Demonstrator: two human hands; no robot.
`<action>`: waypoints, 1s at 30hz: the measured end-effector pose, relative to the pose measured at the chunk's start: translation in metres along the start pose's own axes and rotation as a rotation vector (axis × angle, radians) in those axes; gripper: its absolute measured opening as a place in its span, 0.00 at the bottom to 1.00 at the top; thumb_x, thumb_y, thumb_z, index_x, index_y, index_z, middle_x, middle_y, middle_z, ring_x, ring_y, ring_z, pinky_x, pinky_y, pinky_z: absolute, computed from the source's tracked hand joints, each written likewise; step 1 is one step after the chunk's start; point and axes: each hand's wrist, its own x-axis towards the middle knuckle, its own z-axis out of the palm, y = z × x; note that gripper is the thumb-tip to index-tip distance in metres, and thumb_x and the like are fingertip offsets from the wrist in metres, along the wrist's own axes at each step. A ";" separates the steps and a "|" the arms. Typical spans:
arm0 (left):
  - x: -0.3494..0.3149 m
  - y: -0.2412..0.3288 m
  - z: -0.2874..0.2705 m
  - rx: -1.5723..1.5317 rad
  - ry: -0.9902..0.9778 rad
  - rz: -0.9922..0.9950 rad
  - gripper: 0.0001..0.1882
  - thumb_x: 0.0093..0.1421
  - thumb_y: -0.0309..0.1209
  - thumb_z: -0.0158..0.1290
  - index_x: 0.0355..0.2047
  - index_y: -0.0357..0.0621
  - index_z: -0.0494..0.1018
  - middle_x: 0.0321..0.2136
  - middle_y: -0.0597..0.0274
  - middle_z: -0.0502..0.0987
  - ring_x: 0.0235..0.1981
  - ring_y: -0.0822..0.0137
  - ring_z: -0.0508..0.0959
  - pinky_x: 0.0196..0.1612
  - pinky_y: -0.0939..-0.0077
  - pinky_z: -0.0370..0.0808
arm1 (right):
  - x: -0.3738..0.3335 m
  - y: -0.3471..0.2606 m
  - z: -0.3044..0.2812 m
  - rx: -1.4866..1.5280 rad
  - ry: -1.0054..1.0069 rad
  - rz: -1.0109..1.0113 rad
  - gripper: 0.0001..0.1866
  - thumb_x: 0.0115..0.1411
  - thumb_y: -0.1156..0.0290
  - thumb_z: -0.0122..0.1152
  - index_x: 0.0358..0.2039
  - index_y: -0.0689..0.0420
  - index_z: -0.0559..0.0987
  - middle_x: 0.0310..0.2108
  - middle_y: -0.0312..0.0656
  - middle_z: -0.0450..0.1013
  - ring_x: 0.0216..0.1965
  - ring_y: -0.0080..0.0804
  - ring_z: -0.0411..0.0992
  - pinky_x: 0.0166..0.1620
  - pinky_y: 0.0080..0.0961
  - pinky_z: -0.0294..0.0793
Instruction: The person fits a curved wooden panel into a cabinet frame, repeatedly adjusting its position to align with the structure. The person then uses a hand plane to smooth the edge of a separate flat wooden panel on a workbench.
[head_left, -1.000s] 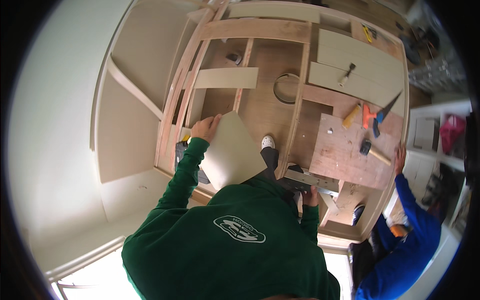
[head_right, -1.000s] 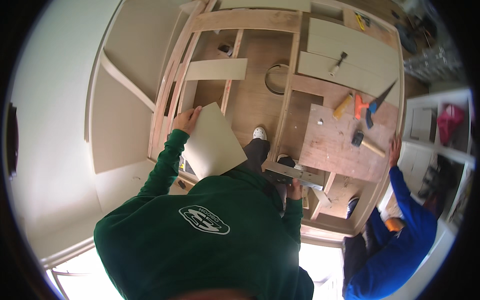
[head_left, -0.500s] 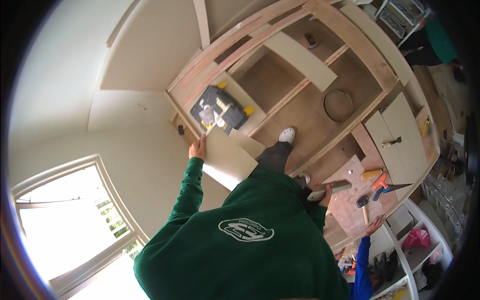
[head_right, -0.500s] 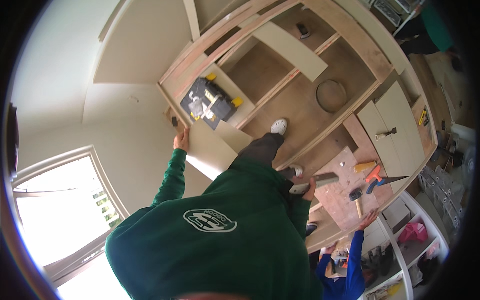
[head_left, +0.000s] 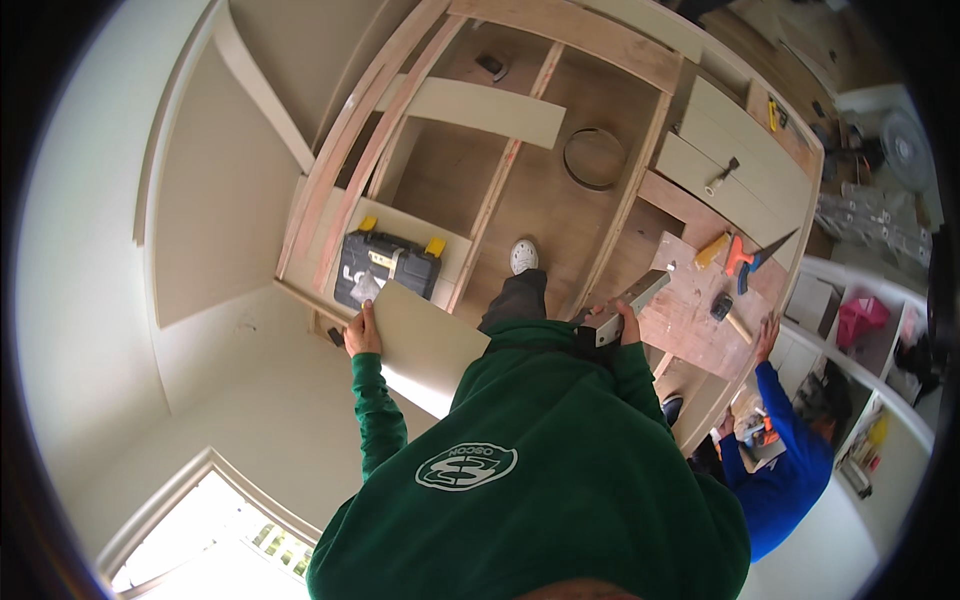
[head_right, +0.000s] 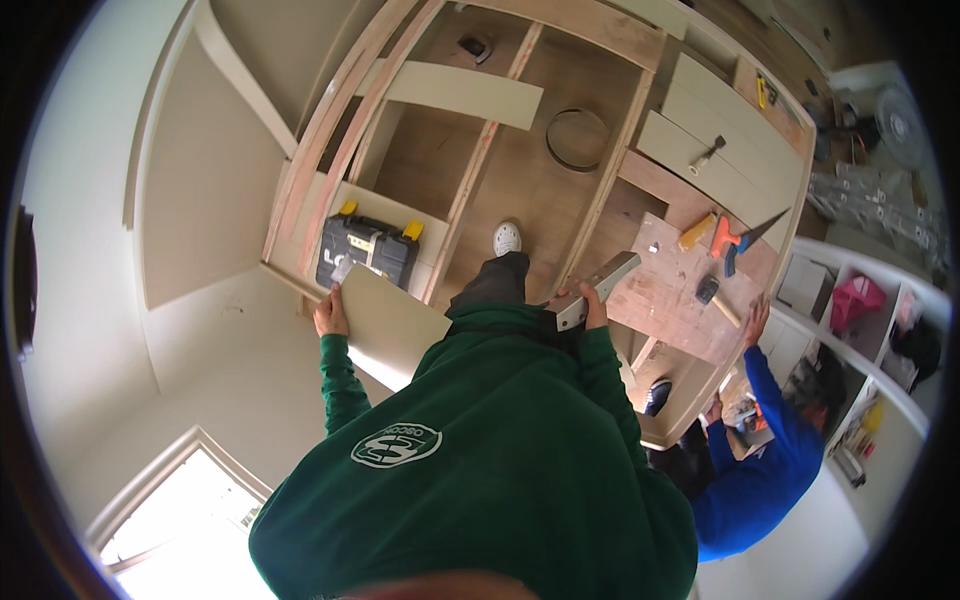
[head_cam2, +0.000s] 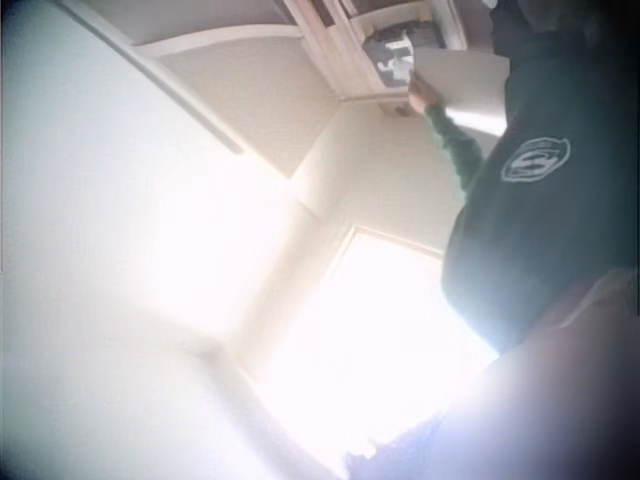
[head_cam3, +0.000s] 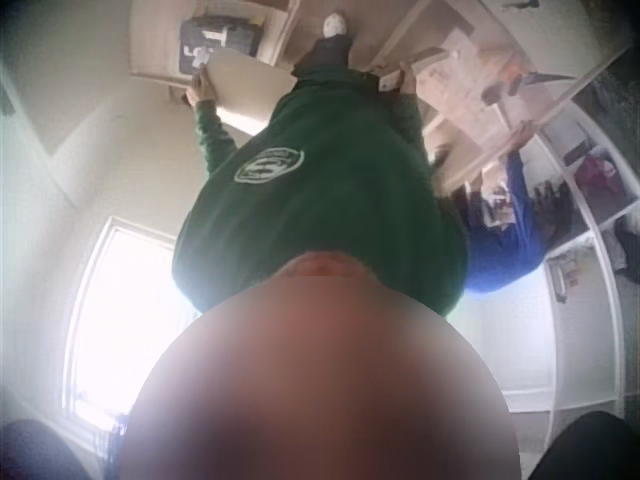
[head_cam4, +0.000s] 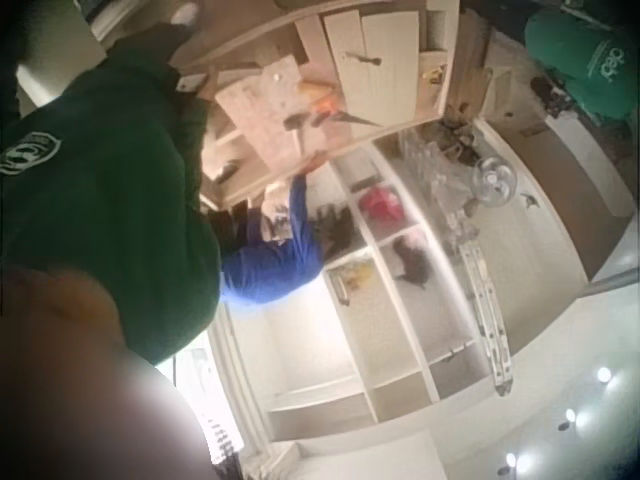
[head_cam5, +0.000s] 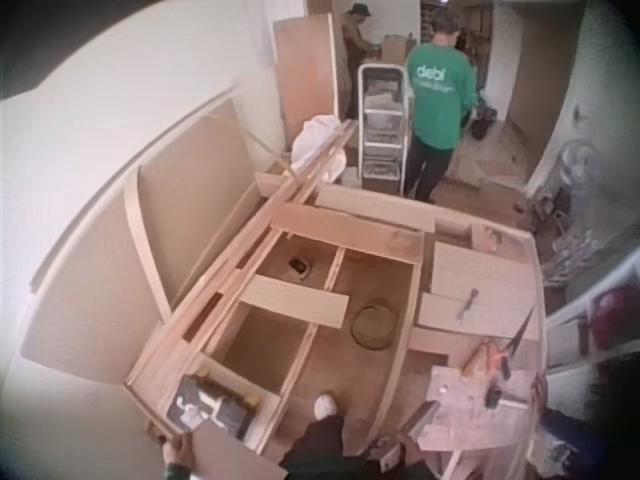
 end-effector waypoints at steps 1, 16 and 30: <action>0.011 0.015 0.000 0.010 -0.013 0.059 0.34 0.64 0.58 0.46 0.29 0.33 0.77 0.16 0.47 0.71 0.20 0.66 0.68 0.30 0.63 0.70 | 0.001 0.002 -0.001 0.003 0.026 -0.002 0.20 0.57 0.58 0.61 0.44 0.57 0.70 0.32 0.50 0.75 0.34 0.47 0.77 0.38 0.41 0.81; 0.130 0.222 -0.037 0.286 -0.241 0.771 0.29 0.65 0.57 0.45 0.27 0.44 0.79 0.15 0.50 0.73 0.19 0.48 0.75 0.25 0.59 0.70 | 0.009 0.032 0.004 0.083 0.133 -0.205 0.23 0.58 0.56 0.61 0.49 0.56 0.69 0.33 0.50 0.75 0.32 0.48 0.77 0.37 0.43 0.81; 0.004 0.432 0.133 0.382 -0.680 1.670 0.29 0.64 0.54 0.48 0.17 0.42 0.72 0.15 0.46 0.72 0.20 0.42 0.73 0.23 0.54 0.68 | -0.024 0.071 -0.022 0.367 0.426 -0.353 0.16 0.60 0.63 0.59 0.40 0.63 0.74 0.32 0.47 0.78 0.31 0.40 0.79 0.36 0.36 0.80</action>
